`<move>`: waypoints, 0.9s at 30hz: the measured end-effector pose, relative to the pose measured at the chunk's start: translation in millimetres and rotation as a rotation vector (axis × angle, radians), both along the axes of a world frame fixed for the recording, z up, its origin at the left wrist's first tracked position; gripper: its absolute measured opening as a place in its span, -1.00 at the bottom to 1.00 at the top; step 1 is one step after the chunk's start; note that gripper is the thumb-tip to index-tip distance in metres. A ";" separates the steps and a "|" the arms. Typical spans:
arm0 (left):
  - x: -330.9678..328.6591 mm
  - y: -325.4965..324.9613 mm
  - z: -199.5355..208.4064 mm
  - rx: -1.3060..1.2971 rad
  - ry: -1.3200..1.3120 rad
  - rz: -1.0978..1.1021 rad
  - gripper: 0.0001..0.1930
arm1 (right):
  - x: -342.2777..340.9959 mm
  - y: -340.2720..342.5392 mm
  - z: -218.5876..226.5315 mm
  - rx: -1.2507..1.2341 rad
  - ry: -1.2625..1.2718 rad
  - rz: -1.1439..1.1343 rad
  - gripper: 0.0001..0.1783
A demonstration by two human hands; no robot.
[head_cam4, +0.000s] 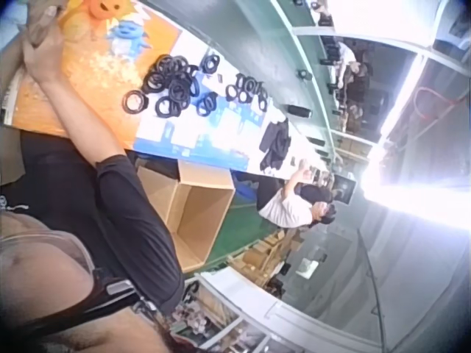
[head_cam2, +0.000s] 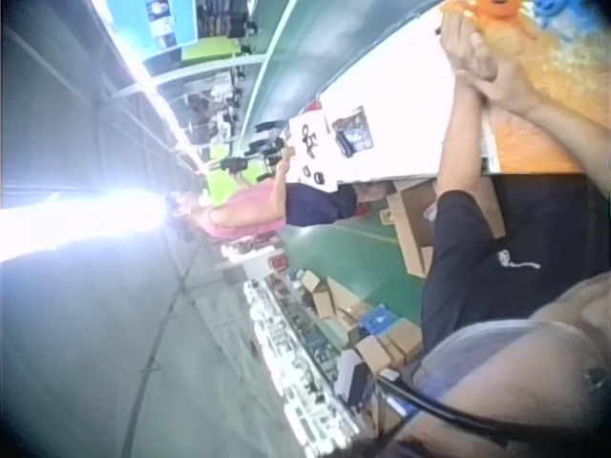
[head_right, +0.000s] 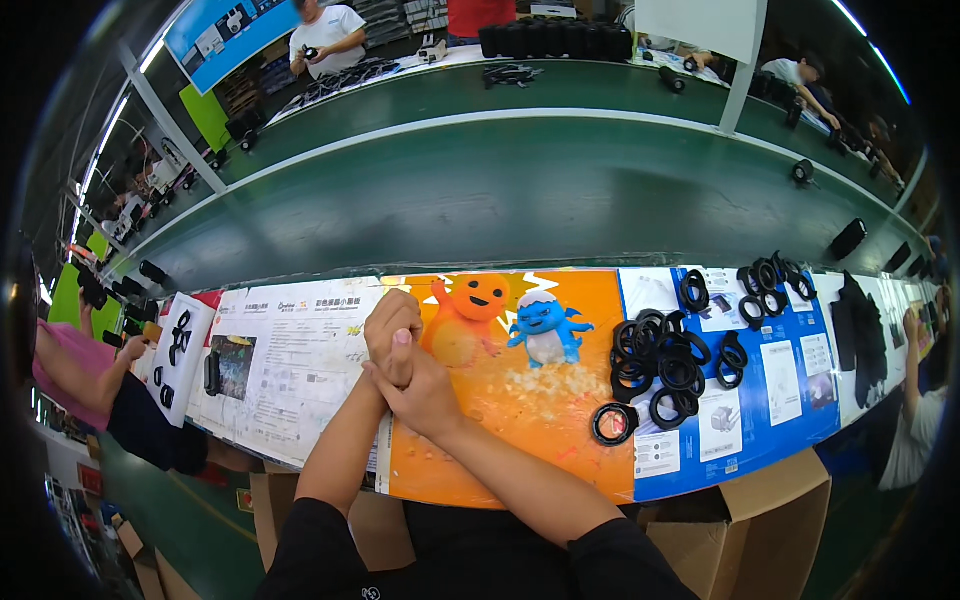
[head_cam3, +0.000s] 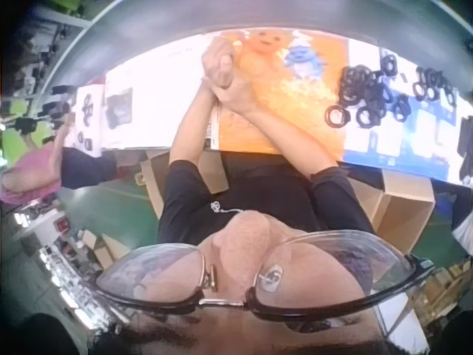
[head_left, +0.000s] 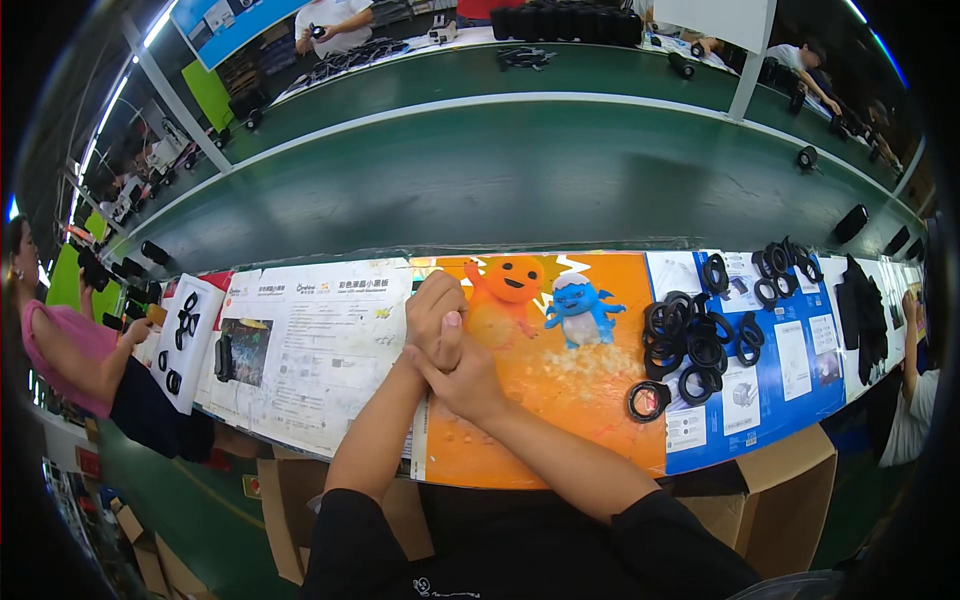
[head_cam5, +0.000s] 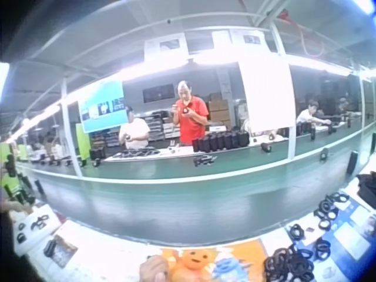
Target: Assembling rubber rings onto a cylindrical electronic component on a factory production line.
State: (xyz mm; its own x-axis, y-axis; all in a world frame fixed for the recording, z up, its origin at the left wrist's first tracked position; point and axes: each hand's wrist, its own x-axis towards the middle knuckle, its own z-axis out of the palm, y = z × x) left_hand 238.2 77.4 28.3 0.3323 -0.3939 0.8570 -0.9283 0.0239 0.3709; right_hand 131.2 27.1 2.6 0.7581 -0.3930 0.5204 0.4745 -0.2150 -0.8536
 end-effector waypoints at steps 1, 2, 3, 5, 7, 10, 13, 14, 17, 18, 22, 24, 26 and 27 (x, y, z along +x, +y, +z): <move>1.3 0.7 -1.5 -0.001 -0.003 0.004 -0.71 | -0.1 0.1 0.3 0.002 0.023 0.011 -0.66; 3.0 1.3 -3.4 0.009 -0.020 -0.001 -0.70 | -0.3 0.4 0.8 0.001 0.021 0.016 -0.66; 4.3 2.4 -5.0 0.019 -0.037 -0.005 -0.69 | -0.6 0.9 1.4 0.001 0.023 0.013 -0.66; 4.3 2.8 -3.3 0.034 -0.032 -0.012 -0.69 | -0.8 0.6 2.1 0.000 0.022 0.014 -0.66; 3.8 4.5 -2.9 0.051 -0.026 -0.021 -0.69 | -1.1 0.9 2.1 0.017 0.019 0.003 -0.66; 2.2 8.2 -3.8 0.091 0.018 -0.019 -0.73 | -0.9 1.5 -4.7 -0.006 0.083 0.010 -0.63; 1.6 9.2 -3.7 0.086 0.020 -0.010 -0.73 | 0.6 2.7 -5.2 -0.029 0.067 0.002 -0.63; 2.2 9.2 -5.7 0.081 0.012 0.006 -0.74 | 0.4 3.1 -4.4 -0.028 0.067 0.002 -0.63; 0.1 -1.0 -2.6 0.070 -0.028 0.039 -0.75 | -0.5 -3.8 -4.5 -0.006 0.036 -0.043 -0.66; -1.5 -9.3 -1.1 0.065 -0.060 0.061 -0.75 | -1.9 -6.8 -9.4 0.027 0.104 0.025 -0.69; 4.2 -6.1 -7.3 0.033 -0.191 0.091 -0.73 | 4.2 1.4 -25.3 0.088 0.033 0.090 -0.70; -10.5 -4.8 10.4 0.150 -0.196 0.228 -0.70 | 0.8 5.4 -8.4 0.206 -0.029 0.123 -0.65; -1.9 9.0 7.3 0.156 -0.179 0.207 -0.67 | -3.0 11.6 3.5 0.249 0.024 0.162 -0.63; 3.8 16.7 0.2 0.100 -0.154 0.119 -0.67 | -6.3 8.7 5.2 0.239 0.024 0.130 -0.63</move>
